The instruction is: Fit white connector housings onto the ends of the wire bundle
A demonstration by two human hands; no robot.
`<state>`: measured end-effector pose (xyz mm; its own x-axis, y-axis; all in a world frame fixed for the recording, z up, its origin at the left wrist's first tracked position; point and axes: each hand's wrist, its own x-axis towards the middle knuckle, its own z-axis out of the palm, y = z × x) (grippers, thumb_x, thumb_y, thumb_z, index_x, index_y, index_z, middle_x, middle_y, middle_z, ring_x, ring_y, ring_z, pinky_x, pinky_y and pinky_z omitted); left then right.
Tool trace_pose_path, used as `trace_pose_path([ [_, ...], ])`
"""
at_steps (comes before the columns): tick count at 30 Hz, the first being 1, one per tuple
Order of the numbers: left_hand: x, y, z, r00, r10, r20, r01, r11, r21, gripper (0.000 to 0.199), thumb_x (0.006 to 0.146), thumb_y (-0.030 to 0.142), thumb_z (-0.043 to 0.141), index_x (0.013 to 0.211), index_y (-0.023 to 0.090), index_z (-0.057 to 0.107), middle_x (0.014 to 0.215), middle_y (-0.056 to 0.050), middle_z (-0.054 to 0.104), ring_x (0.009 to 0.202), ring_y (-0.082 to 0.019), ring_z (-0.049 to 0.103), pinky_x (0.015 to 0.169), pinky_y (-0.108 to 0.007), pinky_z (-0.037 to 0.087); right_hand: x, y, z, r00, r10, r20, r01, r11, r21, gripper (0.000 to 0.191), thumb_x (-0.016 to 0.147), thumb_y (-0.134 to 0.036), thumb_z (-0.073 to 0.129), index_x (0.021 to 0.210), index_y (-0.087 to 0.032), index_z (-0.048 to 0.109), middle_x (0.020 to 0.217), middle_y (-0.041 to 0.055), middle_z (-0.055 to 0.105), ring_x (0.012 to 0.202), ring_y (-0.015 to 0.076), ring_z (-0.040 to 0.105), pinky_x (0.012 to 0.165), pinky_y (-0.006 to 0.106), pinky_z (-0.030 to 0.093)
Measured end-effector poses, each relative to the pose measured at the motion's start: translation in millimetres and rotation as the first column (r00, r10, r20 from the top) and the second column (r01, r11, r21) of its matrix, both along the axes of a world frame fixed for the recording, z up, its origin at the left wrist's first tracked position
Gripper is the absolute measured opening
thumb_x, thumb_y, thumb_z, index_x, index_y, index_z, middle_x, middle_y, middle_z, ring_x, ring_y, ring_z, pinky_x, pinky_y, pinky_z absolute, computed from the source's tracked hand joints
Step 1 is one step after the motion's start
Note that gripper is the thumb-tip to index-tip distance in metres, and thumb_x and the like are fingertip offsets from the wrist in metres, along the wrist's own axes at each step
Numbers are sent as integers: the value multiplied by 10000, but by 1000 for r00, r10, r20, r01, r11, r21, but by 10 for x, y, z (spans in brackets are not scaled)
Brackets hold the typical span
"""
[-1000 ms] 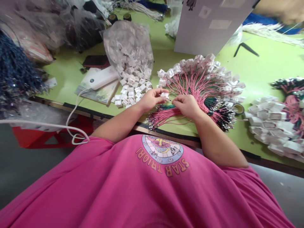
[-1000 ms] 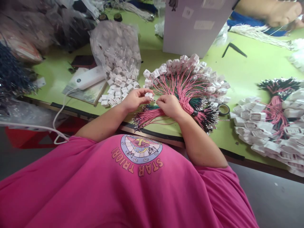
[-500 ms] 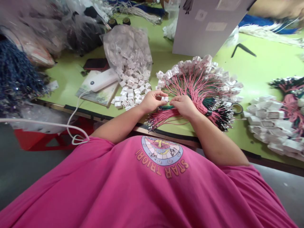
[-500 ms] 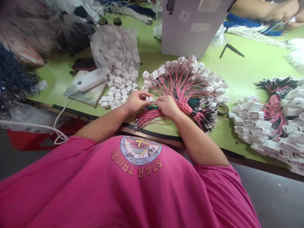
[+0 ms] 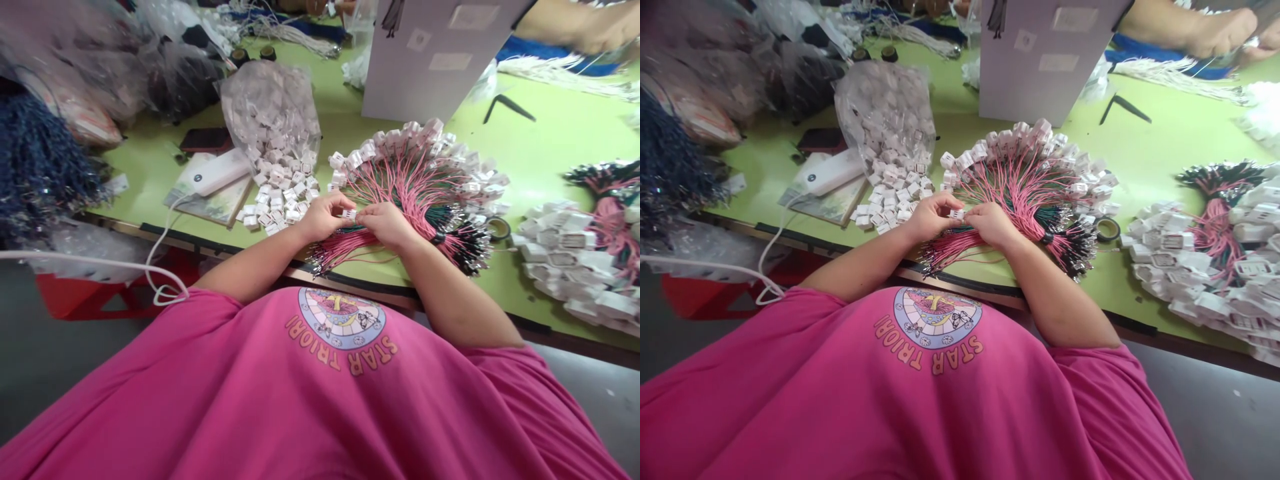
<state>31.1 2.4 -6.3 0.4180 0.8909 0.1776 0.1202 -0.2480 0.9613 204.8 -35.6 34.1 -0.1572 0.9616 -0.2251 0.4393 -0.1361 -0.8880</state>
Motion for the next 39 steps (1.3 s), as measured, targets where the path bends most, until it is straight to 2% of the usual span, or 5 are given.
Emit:
trace_pose_path([
  [7,-27,4,205,982,43,-183,-44,999,-1,310,670,279,757,921,147,634,941,-40,648,740,-103,598,705,-260,495,31,56,-19,969,53,241,-112,965,237,274,822,-302,495,719,-129,681,600,4,557,595,119,459,592,267,332],
  [15,-32,463,434,830,195,-522,19,926,378,192,755,166,655,947,153,648,1002,-56,623,927,-170,592,871,-321,482,4,-73,-131,742,-18,670,-473,695,542,348,924,-200,367,1085,-162,673,1101,125,651,998,224,546,865,330,390],
  [23,83,851,336,859,104,-502,138,896,422,259,738,173,681,995,169,649,1035,-69,589,971,-191,576,898,-343,462,26,89,-231,688,283,668,-568,783,254,242,824,-203,500,881,-184,735,902,61,707,851,195,600,770,296,399],
  [34,-940,6,382,503,150,-851,455,791,408,279,705,259,701,972,201,642,1042,-83,622,1027,-269,518,900,-440,414,44,157,-359,976,97,193,-156,936,317,153,689,-175,586,764,-153,717,715,14,683,653,124,565,664,260,409],
  [39,-934,-17,295,574,179,-799,359,822,442,150,733,251,676,861,185,633,995,-79,618,1071,-278,518,948,-470,386,9,111,-339,981,99,168,-154,922,355,230,780,-301,576,866,-158,734,702,10,664,626,116,524,640,262,386],
])
